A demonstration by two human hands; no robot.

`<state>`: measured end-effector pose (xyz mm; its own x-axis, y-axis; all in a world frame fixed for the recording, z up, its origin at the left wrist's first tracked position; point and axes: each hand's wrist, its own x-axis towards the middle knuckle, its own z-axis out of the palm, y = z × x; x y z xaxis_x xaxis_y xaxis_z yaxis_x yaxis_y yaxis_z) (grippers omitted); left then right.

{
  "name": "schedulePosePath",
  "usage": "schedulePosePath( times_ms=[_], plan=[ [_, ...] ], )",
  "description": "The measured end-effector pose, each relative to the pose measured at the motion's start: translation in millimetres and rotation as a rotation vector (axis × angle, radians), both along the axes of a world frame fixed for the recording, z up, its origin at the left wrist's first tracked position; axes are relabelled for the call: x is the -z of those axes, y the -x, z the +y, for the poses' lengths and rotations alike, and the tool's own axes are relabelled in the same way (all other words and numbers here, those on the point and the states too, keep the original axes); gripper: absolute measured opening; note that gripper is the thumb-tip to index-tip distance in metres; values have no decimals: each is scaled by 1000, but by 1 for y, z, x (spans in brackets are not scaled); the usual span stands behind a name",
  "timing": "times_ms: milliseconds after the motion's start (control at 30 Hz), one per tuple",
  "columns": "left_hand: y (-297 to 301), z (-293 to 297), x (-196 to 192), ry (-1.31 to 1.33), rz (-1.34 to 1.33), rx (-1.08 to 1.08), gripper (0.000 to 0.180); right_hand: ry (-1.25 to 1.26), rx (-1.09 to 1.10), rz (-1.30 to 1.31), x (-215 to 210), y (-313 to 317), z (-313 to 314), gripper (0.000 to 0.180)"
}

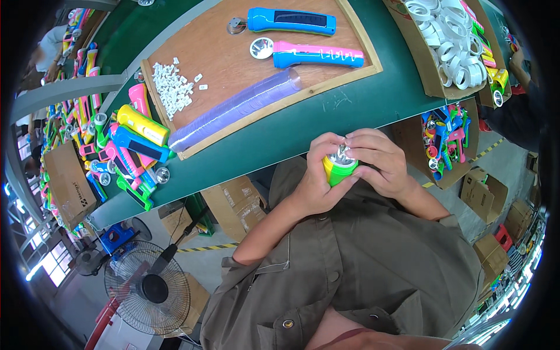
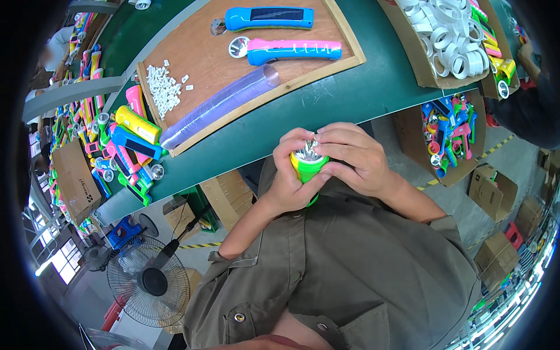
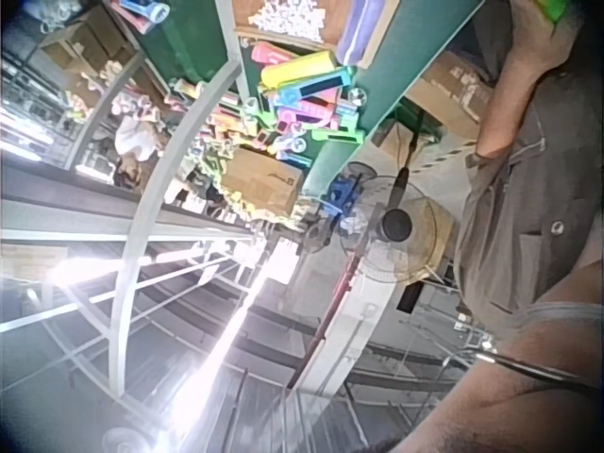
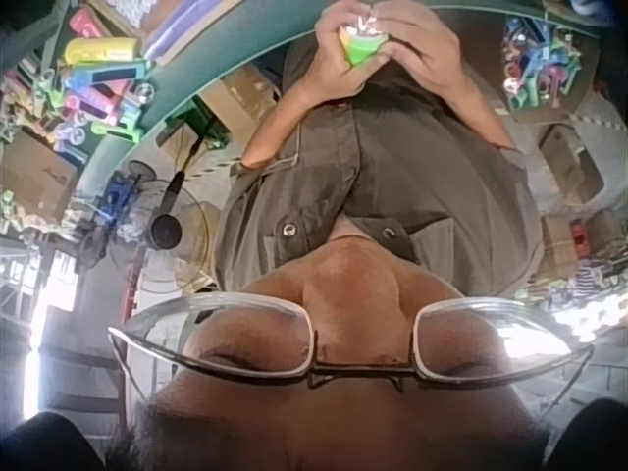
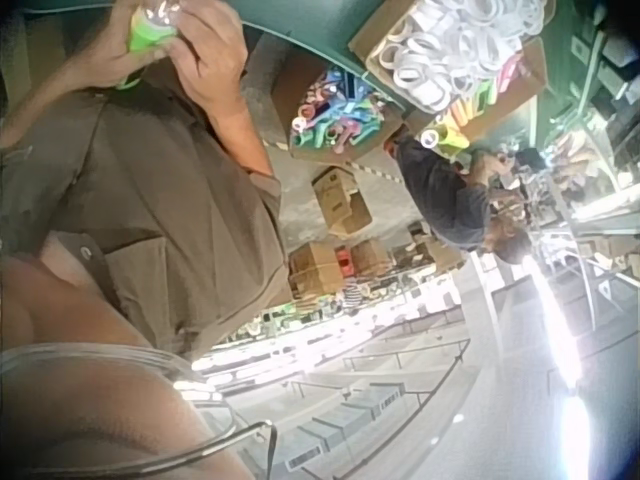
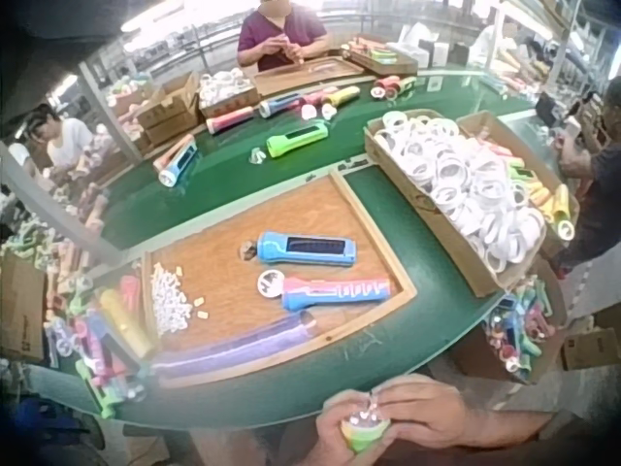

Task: The person assembles LED components and reflector caps onto plastic flashlight casings by hand.

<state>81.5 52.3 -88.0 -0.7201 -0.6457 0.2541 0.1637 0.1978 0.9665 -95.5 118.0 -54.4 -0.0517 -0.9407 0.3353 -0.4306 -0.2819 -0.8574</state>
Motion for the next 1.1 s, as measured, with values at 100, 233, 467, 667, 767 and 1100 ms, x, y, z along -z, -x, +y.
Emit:
schedulePosePath(
  times_ms=[100,233,467,667,767,1100],
  plan=[
    [-2,1,7,84,6,-21,65,21,-14,113,-12,7,-7,34],
    [-3,5,6,107,-6,-45,62,24,-13,97,-12,6,-7,35],
    [-13,2,9,21,77,89,70,50,-43,42,-4,2,-1,34],
    [-14,9,15,141,46,-19,70,77,-80,65,-4,-6,-2,29],
    [-13,-1,9,177,75,-52,64,89,-119,-11,-12,-2,-17,27],
    [-77,-53,-14,360,8,-355,66,-11,248,421,26,-42,-114,54]
  ],
)
